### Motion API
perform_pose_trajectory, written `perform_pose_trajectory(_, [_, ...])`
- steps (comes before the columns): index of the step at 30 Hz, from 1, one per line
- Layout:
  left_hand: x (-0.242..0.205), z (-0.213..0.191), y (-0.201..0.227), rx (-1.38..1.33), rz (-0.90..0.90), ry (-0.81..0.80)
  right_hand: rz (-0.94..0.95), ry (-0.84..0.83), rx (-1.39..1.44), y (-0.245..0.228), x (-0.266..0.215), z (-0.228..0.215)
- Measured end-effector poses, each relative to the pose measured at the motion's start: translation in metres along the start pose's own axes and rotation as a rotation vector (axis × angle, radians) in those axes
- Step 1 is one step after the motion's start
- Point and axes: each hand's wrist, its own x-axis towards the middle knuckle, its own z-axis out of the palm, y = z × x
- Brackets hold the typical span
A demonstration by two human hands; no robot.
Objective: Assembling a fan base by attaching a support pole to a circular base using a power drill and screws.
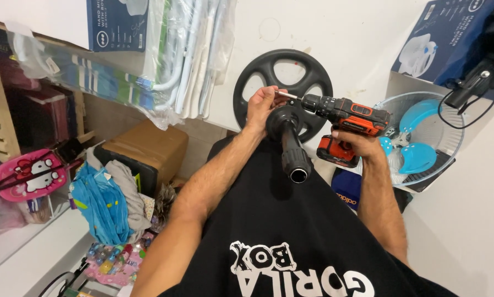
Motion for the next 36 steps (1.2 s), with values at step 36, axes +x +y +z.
perform_pose_trajectory(36, [-0.028, -0.010, 0.061, 0.936, 0.362, -0.845, -0.114, 0.584, 0.347, 0.047, -0.124, 0.030])
